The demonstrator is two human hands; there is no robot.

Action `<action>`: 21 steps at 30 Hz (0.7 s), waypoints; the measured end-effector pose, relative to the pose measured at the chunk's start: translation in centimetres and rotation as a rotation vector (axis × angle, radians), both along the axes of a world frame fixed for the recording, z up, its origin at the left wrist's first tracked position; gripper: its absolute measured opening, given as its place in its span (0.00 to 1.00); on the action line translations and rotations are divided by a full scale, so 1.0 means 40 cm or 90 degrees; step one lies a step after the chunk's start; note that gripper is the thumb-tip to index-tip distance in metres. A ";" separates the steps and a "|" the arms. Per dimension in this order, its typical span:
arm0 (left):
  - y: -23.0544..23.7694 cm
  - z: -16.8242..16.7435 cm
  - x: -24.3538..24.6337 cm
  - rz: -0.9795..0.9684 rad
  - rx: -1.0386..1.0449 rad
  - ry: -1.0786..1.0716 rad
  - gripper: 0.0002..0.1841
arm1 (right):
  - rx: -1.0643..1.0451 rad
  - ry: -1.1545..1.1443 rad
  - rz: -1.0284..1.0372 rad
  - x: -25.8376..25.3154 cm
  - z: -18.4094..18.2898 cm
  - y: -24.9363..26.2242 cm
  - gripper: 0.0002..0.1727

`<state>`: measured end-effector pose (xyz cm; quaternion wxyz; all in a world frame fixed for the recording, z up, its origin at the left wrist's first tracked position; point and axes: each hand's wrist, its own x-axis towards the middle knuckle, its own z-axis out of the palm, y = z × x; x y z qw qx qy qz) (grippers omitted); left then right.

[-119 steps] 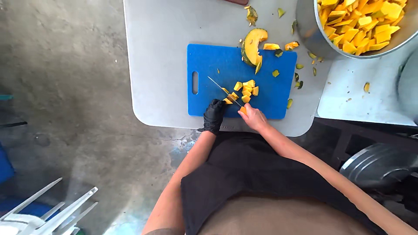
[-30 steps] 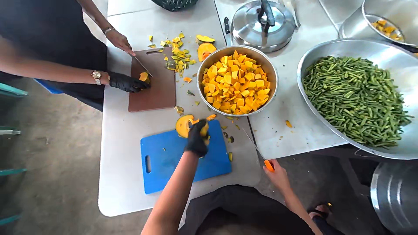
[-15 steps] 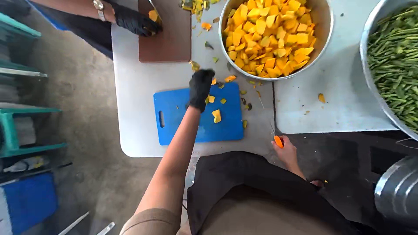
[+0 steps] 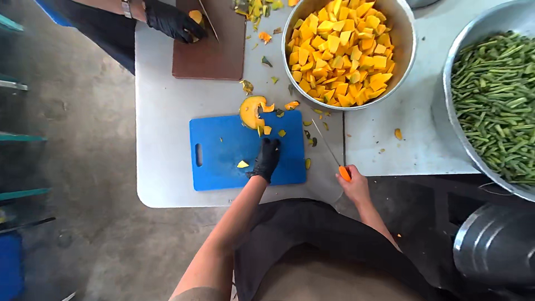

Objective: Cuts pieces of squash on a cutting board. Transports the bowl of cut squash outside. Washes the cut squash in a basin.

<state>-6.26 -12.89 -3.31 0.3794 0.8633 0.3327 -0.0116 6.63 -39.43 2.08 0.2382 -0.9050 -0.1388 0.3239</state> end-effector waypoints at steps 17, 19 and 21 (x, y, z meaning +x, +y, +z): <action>0.126 0.061 0.046 -0.092 0.045 0.126 0.19 | -0.008 0.131 -0.024 -0.045 -0.026 -0.014 0.23; 0.122 0.048 0.014 -0.037 -0.019 0.082 0.20 | -0.010 0.133 -0.017 -0.046 -0.028 -0.015 0.22; 0.114 0.062 0.010 0.024 -0.116 0.059 0.21 | -0.014 0.133 -0.013 -0.045 -0.028 -0.018 0.22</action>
